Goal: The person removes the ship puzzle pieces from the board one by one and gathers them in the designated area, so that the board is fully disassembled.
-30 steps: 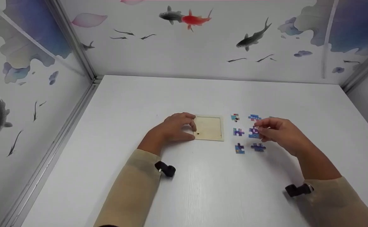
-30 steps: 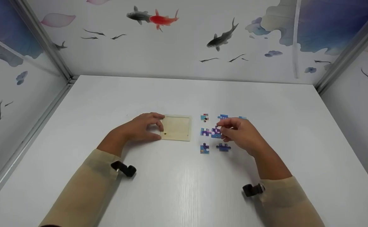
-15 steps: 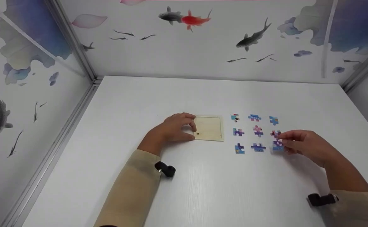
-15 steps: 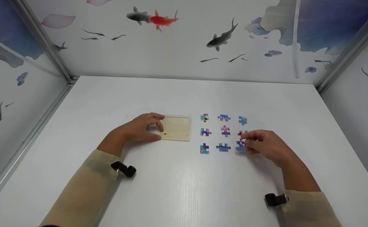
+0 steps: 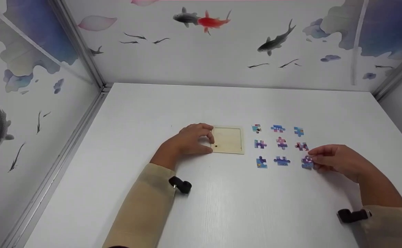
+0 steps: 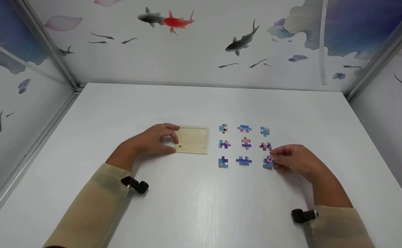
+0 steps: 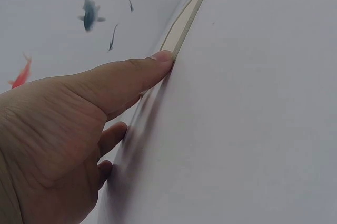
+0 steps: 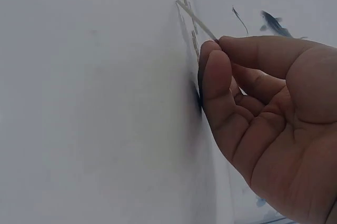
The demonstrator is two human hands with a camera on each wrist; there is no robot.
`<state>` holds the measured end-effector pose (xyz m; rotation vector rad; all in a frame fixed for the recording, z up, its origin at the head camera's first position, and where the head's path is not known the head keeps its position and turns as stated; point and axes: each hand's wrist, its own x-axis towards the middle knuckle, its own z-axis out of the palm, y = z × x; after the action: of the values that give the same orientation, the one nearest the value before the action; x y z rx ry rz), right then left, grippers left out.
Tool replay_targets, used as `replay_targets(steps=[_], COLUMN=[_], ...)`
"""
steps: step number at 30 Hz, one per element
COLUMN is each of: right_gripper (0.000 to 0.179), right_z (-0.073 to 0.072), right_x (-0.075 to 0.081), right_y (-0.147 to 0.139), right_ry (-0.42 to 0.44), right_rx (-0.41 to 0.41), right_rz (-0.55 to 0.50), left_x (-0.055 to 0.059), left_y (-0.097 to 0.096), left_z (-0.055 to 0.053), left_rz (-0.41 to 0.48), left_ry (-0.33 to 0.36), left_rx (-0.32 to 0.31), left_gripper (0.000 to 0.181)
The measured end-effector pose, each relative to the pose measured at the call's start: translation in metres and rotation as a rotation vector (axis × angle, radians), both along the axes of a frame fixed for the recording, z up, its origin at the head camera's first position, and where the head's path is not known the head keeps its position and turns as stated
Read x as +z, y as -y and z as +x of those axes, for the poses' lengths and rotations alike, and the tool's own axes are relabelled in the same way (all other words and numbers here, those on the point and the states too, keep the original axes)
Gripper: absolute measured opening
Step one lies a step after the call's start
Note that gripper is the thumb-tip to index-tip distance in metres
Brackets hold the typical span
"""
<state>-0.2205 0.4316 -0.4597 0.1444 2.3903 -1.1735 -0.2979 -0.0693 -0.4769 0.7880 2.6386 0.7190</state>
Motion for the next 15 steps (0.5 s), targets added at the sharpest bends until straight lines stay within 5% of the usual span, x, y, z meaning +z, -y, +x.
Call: replay_targets(steps=[15], right_gripper=[0.054], right_z=[0.0013], right_x=[0.0030], right_y=[0.0024], right_ry=[-0.007], right_rx=[0.000], right_rz=[0.041], left_x=[0.0032], left_y=[0.0004], left_z=[0.0015], left_rz=[0.006], left_ry=[0.004], left_rx=[-0.008], left_gripper=[0.016])
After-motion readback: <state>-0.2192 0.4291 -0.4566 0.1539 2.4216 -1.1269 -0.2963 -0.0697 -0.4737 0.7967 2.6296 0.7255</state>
